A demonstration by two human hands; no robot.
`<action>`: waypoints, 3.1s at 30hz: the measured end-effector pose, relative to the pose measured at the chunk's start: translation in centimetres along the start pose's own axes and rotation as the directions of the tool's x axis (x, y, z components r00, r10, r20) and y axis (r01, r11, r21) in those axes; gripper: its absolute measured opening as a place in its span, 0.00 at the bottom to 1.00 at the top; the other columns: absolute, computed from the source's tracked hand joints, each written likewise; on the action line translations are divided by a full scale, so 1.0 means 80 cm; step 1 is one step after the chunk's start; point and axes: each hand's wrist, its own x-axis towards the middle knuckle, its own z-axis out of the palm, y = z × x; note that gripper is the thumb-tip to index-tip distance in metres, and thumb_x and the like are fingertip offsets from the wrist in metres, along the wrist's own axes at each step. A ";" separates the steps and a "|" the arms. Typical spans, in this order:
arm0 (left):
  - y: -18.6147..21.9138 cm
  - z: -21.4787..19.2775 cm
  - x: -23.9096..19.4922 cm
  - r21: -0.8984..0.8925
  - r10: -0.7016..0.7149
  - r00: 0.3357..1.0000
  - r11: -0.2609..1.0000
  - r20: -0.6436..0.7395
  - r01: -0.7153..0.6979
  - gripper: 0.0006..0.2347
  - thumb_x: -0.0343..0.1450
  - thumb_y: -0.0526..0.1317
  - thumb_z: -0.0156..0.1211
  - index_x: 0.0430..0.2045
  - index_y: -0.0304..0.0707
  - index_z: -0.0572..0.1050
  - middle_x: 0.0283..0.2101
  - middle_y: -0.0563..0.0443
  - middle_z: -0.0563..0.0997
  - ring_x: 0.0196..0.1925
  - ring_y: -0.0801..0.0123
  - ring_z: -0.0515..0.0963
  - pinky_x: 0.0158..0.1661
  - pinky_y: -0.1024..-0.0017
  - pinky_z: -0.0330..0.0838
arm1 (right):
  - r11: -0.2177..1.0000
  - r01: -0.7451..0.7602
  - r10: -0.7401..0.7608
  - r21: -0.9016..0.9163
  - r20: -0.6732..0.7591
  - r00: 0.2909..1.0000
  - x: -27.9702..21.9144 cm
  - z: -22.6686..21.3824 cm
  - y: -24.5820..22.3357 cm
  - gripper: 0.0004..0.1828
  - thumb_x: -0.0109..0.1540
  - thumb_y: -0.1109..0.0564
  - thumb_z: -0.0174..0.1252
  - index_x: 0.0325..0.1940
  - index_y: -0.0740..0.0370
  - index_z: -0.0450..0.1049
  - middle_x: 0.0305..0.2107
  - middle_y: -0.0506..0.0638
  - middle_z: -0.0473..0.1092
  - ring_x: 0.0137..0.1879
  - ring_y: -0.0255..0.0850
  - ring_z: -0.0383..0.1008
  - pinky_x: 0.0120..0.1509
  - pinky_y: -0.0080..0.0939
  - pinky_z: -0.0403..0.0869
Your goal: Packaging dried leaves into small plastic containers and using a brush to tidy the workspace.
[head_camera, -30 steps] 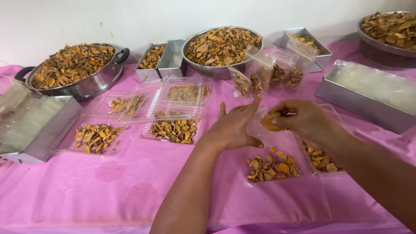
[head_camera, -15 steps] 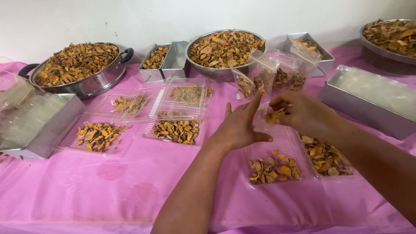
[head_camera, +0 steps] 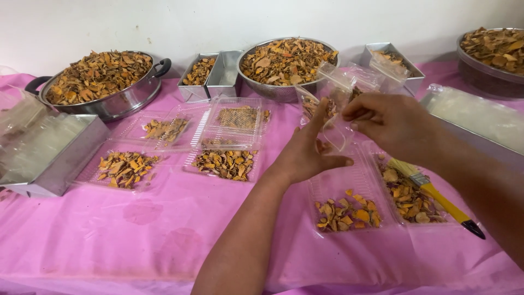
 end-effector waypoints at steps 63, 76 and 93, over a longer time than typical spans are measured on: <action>-0.048 -0.043 0.010 -0.779 0.262 0.952 0.559 -0.159 -0.284 0.54 0.58 0.40 0.80 0.76 0.60 0.43 0.68 0.33 0.69 0.68 0.50 0.72 0.69 0.52 0.65 | 0.718 0.679 -0.471 -0.154 0.611 0.637 -0.041 0.113 0.136 0.41 0.54 0.72 0.56 0.71 0.50 0.67 0.59 0.52 0.69 0.58 0.51 0.69 0.58 0.54 0.67; 0.005 -0.036 -0.013 -0.420 0.139 0.990 0.899 0.005 -0.125 0.54 0.56 0.45 0.72 0.72 0.67 0.32 0.79 0.38 0.44 0.75 0.40 0.58 0.63 0.42 0.63 | 0.920 0.391 -0.355 0.015 0.452 0.819 -0.032 0.093 0.143 0.12 0.58 0.60 0.60 0.44 0.52 0.83 0.39 0.41 0.79 0.43 0.36 0.81 0.53 0.39 0.74; 0.007 -0.004 -0.007 0.110 0.107 0.981 0.986 0.164 -0.126 0.58 0.58 0.47 0.76 0.71 0.60 0.25 0.75 0.28 0.57 0.30 0.60 0.78 0.40 0.63 0.81 | 0.960 -0.078 0.099 0.268 -0.063 0.993 -0.027 -0.009 0.032 0.14 0.56 0.62 0.68 0.46 0.60 0.85 0.37 0.52 0.84 0.44 0.39 0.84 0.59 0.36 0.79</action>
